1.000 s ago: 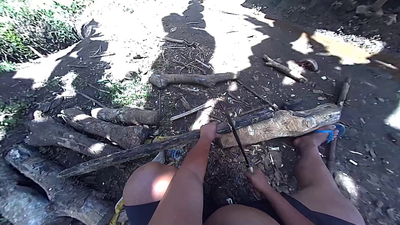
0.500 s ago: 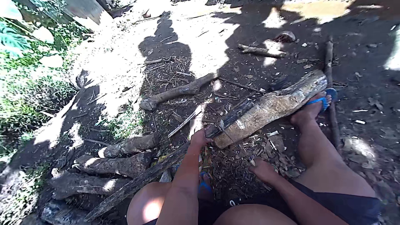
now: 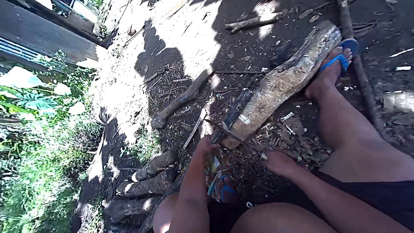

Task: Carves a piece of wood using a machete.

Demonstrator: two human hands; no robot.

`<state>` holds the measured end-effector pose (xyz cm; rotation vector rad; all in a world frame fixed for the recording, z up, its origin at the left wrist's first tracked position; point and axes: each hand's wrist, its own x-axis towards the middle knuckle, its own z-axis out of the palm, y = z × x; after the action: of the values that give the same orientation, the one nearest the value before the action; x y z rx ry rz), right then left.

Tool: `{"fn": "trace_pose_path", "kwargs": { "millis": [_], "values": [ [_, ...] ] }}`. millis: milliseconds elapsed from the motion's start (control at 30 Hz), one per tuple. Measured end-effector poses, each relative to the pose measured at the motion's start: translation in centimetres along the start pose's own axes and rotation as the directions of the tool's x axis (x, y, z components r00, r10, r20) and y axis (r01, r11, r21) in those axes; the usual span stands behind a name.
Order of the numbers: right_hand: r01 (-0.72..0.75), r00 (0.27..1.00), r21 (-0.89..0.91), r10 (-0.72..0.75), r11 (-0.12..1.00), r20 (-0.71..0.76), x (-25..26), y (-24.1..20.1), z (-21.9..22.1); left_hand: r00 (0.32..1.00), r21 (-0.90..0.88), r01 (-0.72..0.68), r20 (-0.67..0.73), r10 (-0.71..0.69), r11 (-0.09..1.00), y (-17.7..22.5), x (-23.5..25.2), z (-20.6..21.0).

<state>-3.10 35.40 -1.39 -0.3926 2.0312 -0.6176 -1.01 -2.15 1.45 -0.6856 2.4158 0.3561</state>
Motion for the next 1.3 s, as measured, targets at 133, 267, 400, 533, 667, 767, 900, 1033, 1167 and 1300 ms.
{"fn": "trace_pose_path", "kwargs": {
  "millis": [133,267,400,533,667,767,900,1033,1167,1300],
  "values": [
    [0.016,1.000,-0.018,-0.016,1.000,-0.022,-0.7,0.0,-0.8,0.997,0.008,-0.037,0.068,0.037,0.999,-0.3,0.5,-0.6],
    [0.013,0.998,0.126,-0.021,0.992,0.055,-0.4,-0.2,-0.6,0.998,-0.022,-0.026,0.060,0.028,0.999,-0.6,0.6,-0.9],
    [-0.082,0.981,0.383,0.007,0.920,0.193,-0.2,-0.4,-0.3,0.998,-0.021,-0.007,0.057,0.009,1.000,-0.5,0.8,-0.7],
    [-0.163,0.959,0.601,-0.018,0.782,0.284,-0.4,-0.4,-0.2,0.997,0.009,-0.005,0.082,0.005,1.000,-0.3,0.8,-0.4],
    [-0.144,0.959,0.616,-0.045,0.775,0.279,-0.1,-0.3,0.0,0.991,0.026,-0.010,0.132,0.006,1.000,0.0,0.6,0.5],
    [-0.131,0.964,0.548,-0.022,0.826,0.263,-0.2,-0.3,-0.3,0.990,0.026,-0.005,0.141,0.001,1.000,0.0,0.6,0.5],
    [-0.108,0.970,0.516,-0.024,0.850,0.242,-0.5,-0.4,-0.5,0.992,0.038,-0.007,0.126,0.002,0.999,-0.3,0.9,0.5],
    [-0.014,0.983,0.482,-0.075,0.876,0.166,-1.6,-0.1,-0.2,0.999,0.027,0.024,0.035,-0.025,0.999,-0.6,1.0,-0.3],
    [0.084,0.992,0.569,-0.123,0.818,0.030,-2.3,-0.3,-0.7,0.999,-0.049,0.045,-0.029,-0.046,0.998,-1.5,1.9,-0.5],
    [0.070,0.997,0.812,-0.071,0.579,-0.036,-1.8,-0.7,-1.6,0.990,-0.230,0.055,0.137,-0.024,0.972,-1.4,2.4,-2.2]
  ]
}}
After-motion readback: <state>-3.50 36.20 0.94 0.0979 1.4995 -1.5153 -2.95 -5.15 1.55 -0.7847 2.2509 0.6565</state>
